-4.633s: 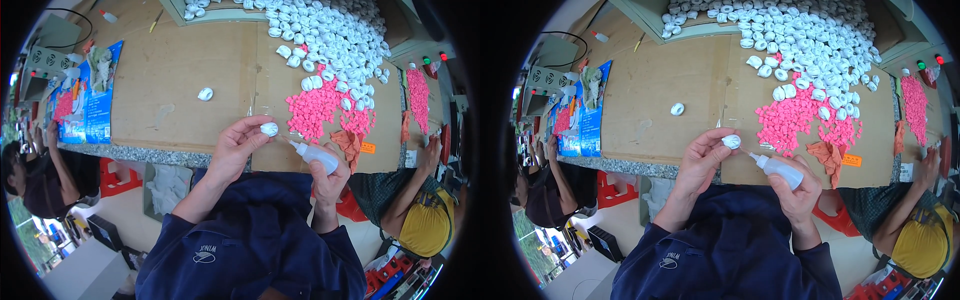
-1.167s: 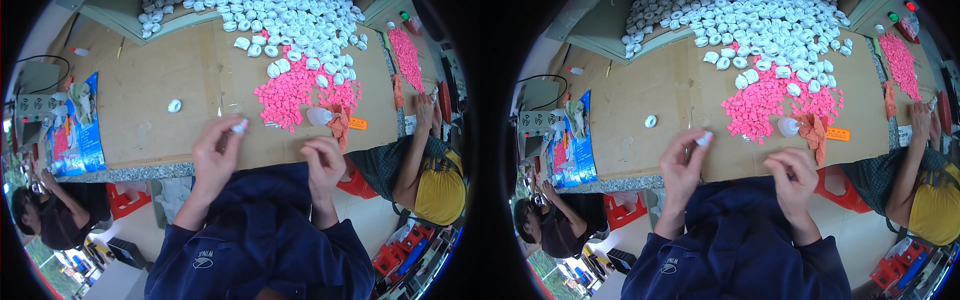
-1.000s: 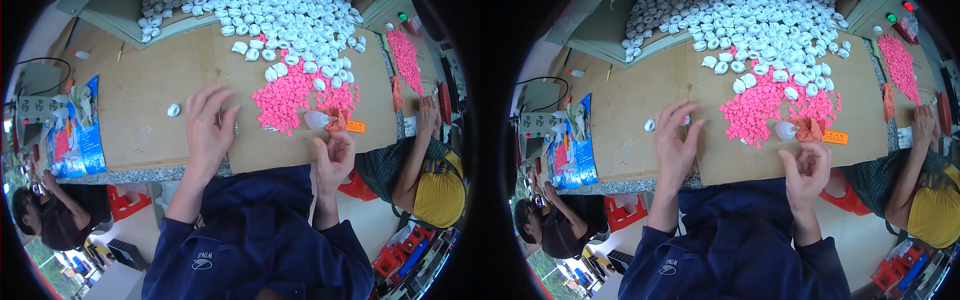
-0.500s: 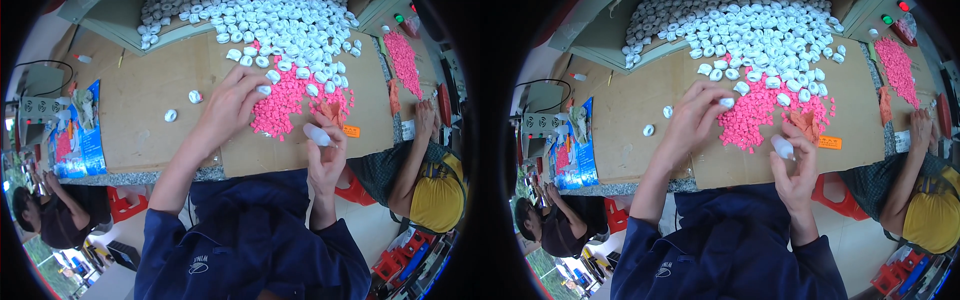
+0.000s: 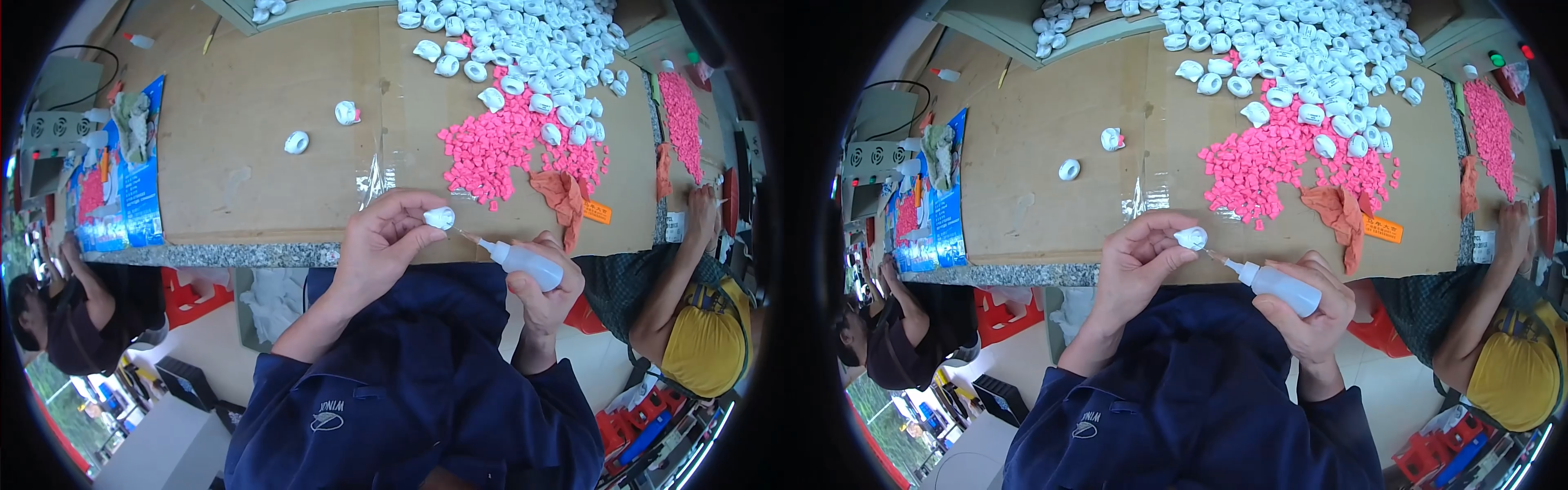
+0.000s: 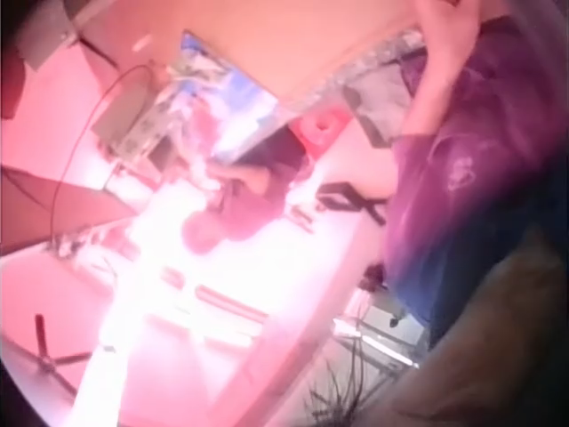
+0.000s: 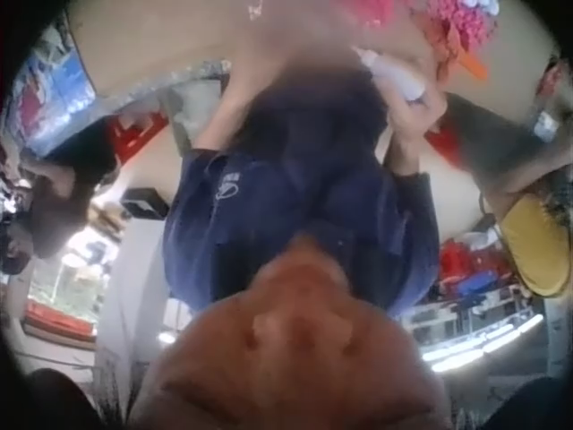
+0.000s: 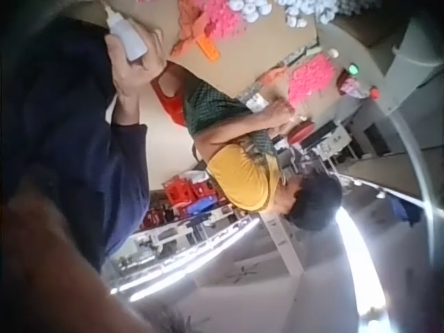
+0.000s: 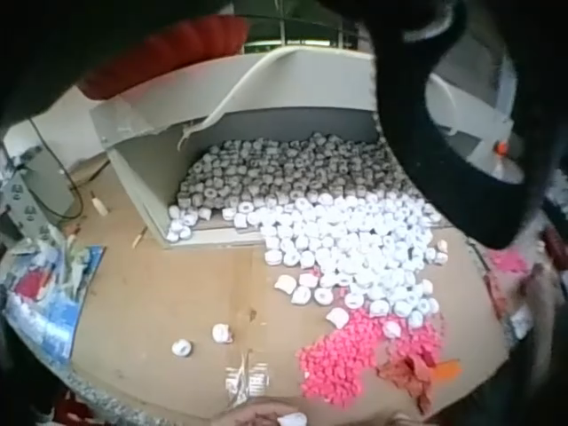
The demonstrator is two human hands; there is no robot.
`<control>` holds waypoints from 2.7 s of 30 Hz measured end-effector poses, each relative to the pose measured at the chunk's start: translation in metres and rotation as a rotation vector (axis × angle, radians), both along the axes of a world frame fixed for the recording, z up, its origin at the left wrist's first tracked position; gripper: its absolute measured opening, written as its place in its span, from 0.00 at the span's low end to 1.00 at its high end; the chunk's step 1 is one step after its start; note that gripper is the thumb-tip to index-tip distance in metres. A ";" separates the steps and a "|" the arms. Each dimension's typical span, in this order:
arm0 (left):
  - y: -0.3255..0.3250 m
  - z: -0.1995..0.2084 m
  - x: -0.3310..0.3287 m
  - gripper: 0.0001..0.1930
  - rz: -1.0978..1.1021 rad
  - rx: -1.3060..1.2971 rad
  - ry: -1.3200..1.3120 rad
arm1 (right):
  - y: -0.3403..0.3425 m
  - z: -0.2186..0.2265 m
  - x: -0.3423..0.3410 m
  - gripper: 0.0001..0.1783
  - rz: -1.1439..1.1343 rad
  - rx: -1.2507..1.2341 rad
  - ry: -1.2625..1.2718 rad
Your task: Applying glue to small white plastic components and assembling them at a factory workbench.
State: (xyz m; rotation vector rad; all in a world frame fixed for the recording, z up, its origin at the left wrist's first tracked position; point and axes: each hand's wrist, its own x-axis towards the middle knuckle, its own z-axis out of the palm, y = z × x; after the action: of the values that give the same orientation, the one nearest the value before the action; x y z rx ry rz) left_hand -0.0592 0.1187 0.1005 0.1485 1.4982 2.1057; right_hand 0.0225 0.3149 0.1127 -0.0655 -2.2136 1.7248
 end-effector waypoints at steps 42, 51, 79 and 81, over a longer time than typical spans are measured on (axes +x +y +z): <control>0.001 0.006 0.015 0.15 0.024 -0.122 0.068 | 0.003 -0.022 -0.022 0.18 -0.494 0.181 -0.022; 0.000 0.004 0.016 0.17 -0.018 -0.189 0.113 | -0.028 -0.019 -0.021 0.08 -0.369 0.532 -0.101; 0.007 0.000 0.023 0.16 -0.049 -0.329 0.542 | -0.018 -0.002 -0.011 0.06 0.088 -0.308 -0.405; 0.007 -0.001 0.024 0.15 -0.041 -0.324 0.539 | -0.019 -0.004 -0.012 0.05 0.081 -0.339 -0.366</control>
State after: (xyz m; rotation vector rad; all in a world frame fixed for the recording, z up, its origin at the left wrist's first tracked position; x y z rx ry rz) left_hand -0.0355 0.1259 0.0993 0.6588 2.1002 1.8389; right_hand 0.0105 0.2955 0.1086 -0.4072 -2.1547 2.2713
